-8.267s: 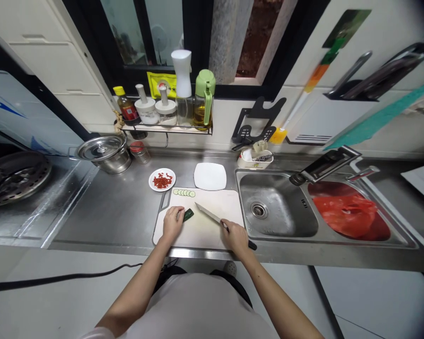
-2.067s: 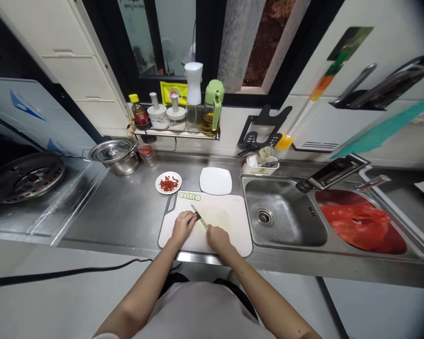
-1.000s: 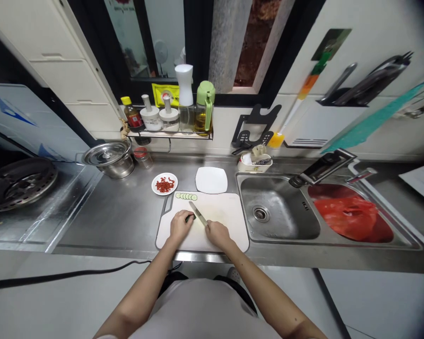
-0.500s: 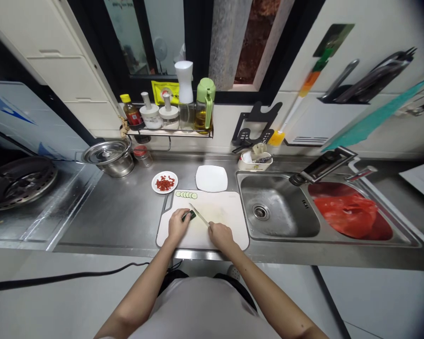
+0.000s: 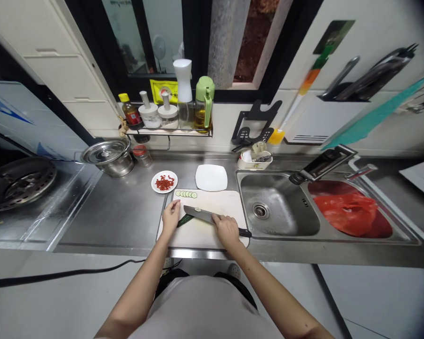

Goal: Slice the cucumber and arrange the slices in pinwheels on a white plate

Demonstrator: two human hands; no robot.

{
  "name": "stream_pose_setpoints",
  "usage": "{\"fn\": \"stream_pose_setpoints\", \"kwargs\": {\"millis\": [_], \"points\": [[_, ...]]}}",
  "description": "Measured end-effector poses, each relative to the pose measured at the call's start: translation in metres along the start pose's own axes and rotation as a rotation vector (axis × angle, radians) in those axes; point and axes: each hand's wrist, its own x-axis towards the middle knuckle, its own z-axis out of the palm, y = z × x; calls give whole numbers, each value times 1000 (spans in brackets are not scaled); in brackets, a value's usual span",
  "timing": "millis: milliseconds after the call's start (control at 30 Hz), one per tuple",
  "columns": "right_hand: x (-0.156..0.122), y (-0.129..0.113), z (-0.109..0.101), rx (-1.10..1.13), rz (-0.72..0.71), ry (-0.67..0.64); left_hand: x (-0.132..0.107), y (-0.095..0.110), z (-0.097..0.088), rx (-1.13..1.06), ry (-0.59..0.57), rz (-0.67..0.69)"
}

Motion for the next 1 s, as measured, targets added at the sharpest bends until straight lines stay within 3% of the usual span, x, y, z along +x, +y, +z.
{"fn": "stream_pose_setpoints", "kwargs": {"millis": [233, 400, 700, 900, 1000], "points": [[-5, 8, 10, -46, -55, 243, 5, 28, -6, 297, -187, 240], [-6, 15, 11, -50, -95, 344, 4, 39, -1, 439, -358, 293], [-11, 21, 2, 13, -41, 115, 14, 43, 16, 241, -495, 284], [-15, 31, 3, 29, -5, 73, 31, 42, 34, 118, -458, 154], [-18, 39, 6, 20, 19, 65, 43, 40, 40, 204, -410, 127]]}}
